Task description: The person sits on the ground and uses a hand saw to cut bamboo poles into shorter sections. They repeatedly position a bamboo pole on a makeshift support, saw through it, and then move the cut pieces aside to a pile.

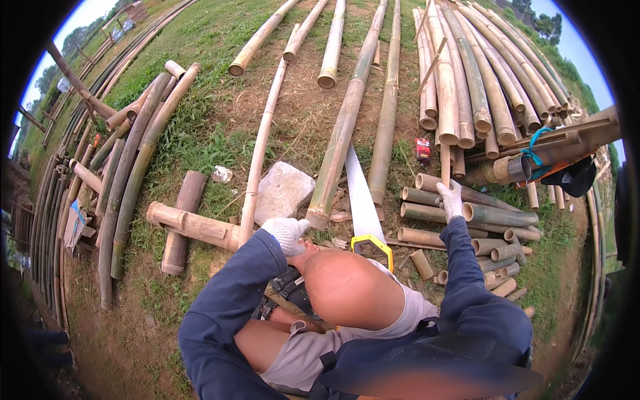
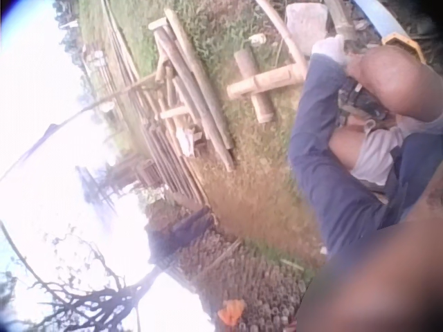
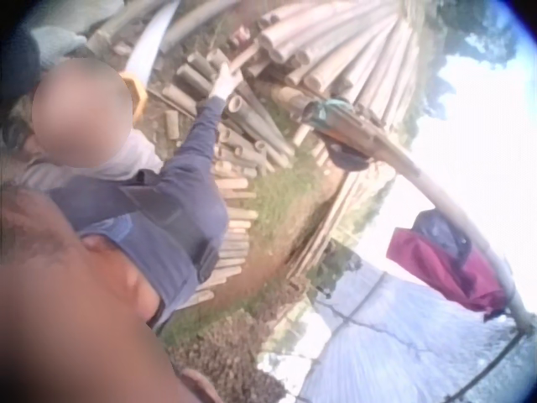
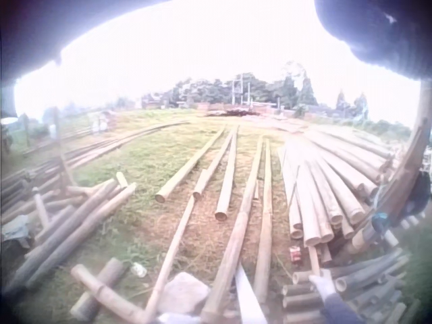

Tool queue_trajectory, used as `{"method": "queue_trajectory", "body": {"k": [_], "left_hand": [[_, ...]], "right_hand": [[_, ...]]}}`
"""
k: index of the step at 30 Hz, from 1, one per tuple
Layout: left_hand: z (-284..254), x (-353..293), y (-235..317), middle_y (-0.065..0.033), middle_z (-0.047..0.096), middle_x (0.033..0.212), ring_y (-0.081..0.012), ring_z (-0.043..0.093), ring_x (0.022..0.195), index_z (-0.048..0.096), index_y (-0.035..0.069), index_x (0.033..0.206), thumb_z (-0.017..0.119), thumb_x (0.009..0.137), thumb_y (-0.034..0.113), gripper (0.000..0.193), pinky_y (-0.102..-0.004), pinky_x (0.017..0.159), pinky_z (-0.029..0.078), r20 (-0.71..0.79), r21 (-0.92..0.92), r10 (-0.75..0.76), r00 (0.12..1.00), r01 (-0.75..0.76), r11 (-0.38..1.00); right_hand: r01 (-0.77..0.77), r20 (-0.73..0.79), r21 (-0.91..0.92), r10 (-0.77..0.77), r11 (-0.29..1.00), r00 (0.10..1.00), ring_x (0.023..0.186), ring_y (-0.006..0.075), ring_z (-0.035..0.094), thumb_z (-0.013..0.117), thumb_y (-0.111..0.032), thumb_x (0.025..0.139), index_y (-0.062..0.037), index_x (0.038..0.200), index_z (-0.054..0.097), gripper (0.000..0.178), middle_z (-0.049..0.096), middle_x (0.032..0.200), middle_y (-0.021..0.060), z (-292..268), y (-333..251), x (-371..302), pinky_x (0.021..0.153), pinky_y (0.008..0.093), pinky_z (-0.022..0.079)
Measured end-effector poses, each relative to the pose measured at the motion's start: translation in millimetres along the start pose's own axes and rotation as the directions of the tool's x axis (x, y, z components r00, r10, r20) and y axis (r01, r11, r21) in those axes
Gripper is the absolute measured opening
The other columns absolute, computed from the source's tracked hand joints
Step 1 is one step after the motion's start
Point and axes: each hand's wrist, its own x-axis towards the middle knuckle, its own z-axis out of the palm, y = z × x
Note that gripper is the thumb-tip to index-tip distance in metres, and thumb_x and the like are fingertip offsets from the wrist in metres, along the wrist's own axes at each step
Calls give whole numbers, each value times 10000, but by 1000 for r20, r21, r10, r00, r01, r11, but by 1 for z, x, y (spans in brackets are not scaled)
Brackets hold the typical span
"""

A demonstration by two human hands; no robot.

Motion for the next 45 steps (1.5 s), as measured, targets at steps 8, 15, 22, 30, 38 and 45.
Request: {"method": "queue_trajectory", "body": {"k": [8, 15, 22, 30, 38, 45], "left_hand": [[2, -5, -16, -250, 792, 1052, -461, 775, 1028, 680, 48, 1283, 771, 882, 328, 497, -559, 891, 617, -42, 22, -10, 999, 10, 1000], [28, -3, -28, -265, 787, 1059, -462, 769, 1042, 656, 46, 1190, 770, 888, 346, 440, -578, 890, 607, 5, -21, -74, 997, 74, 997], [64, 67, -30, -345, 620, 1529, -440, 644, 1414, 415, -110, 1624, 887, 850, 650, 1184, -450, 1174, 529, -98, -390, -279, 955, 222, 894], [87, 143, -20, -246, 705, 1383, -298, 717, 1251, 574, -68, 1465, 1002, 757, 470, 987, -396, 1074, 566, -97, -726, -469, 878, 260, 637], [-45, -24, -55, -116, 733, 1352, -198, 715, 1220, 601, -22, 1500, 897, 937, 272, 701, -348, 1034, 578, 44, -991, -257, 965, 74, 107], [-41, -254, -44, -80, 728, 1337, -197, 712, 1199, 499, 1, 1604, 999, 818, 209, 955, -385, 1044, 584, 289, -944, -396, 871, 329, 35]], "right_hand": [[440, -95, -786, -788, 434, 608, 1422, 478, 526, 860, -224, 897, -34, 1570, 522, 776, 591, 1496, 263, 55, 10, -96, 1225, 570, 432], [461, 268, -488, -375, 741, 887, 1430, 434, 552, 783, -323, 974, 7, 1535, 546, 693, 622, 1482, 263, 152, 39, -133, 1248, 515, 427], [646, 101, -403, -670, 649, 736, 1379, 460, 569, 826, -286, 955, -23, 1502, 556, 664, 635, 1420, 262, 197, 2, -84, 1189, 563, 447], [682, 391, -197, -582, 704, 713, 1346, 466, 605, 791, -274, 993, 6, 1512, 562, 633, 651, 1421, 273, 215, -31, -171, 1175, 547, 468], [285, 664, -97, -152, 954, 733, 1429, 343, 602, 696, -463, 1102, -5, 1635, 486, 734, 599, 1534, 252, 214, -71, -154, 1152, 459, 519], [-353, 827, 431, -208, 830, 522, 1438, 253, 588, 612, -446, 1166, -51, 1687, 433, 677, 503, 1662, 131, 297, -103, -166, 1119, 421, 547]]}}
